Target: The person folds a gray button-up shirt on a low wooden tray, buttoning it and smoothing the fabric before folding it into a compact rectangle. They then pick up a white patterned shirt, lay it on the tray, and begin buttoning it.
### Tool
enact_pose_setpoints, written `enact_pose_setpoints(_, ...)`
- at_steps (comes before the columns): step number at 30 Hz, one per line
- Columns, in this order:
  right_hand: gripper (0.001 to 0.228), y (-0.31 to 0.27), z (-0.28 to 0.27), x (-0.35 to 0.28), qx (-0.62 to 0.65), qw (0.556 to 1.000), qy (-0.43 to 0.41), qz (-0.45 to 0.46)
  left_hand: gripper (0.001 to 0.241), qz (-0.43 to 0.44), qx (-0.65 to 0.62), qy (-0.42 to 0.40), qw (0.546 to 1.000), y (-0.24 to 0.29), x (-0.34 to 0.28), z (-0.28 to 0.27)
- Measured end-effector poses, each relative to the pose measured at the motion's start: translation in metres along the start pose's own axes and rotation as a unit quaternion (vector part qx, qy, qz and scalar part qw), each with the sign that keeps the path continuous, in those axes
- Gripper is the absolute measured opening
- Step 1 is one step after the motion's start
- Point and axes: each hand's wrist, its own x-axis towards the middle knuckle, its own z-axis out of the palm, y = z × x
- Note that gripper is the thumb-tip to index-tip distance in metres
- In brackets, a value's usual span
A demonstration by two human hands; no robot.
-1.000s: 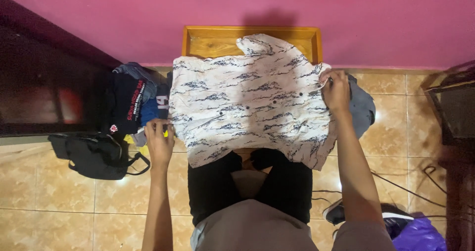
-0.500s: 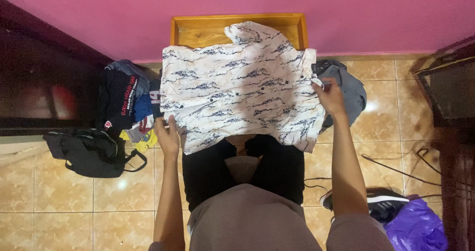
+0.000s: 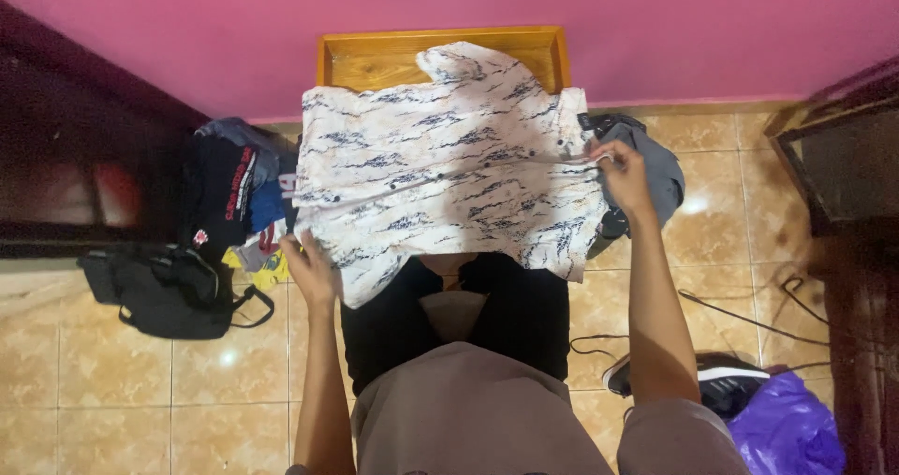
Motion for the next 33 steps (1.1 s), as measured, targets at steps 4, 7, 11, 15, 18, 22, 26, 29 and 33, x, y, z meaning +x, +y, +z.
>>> enact_pose_setpoints(4,0.020,0.078,-0.002,0.031,-0.012,0.999,-0.004,-0.035,0.020,0.056,0.058,0.002,0.997,0.037,0.023,-0.021)
enact_pose_setpoints(7,0.014,0.078,0.002,0.036,-0.068,0.997,0.018,-0.017,0.033,0.054,0.251,-0.034,0.966,0.039,0.031,-0.024)
enact_pose_setpoints(11,0.011,0.030,0.010,0.021,-0.242,0.970,-0.020,0.024,0.034,0.248,0.296,0.027,0.922,0.025,0.025,-0.014)
enact_pose_setpoints(15,0.028,-0.024,0.038,0.012,-0.281,0.956,0.031,-0.083,0.035,0.255,0.339,-0.058,0.903,0.008,0.007,0.000)
enact_pose_setpoints(18,0.019,-0.134,0.103,-0.006,-0.064,0.996,-0.005,-0.058,0.036,0.252,0.324,-0.017,0.912,0.003,0.011,0.007)
enact_pose_setpoints(22,0.014,-0.171,0.185,-0.018,0.039,0.973,-0.195,-0.118,0.019,0.294,0.330,0.038,0.896,0.014,0.017,0.009)
enact_pose_setpoints(26,0.020,-0.166,0.291,-0.027,0.102,0.941,-0.284,-0.151,0.017,0.295,0.317,0.020,0.901,0.009,0.016,0.013)
enact_pose_setpoints(29,0.019,-0.150,0.351,-0.024,0.060,0.943,-0.292,-0.150,0.012,0.363,0.334,-0.019,0.870,-0.004,0.012,0.031)
enact_pose_setpoints(33,0.012,-0.140,0.387,-0.016,-0.036,0.934,-0.340,-0.108,0.033,0.308,0.360,-0.019,0.881,0.005,0.012,0.042)
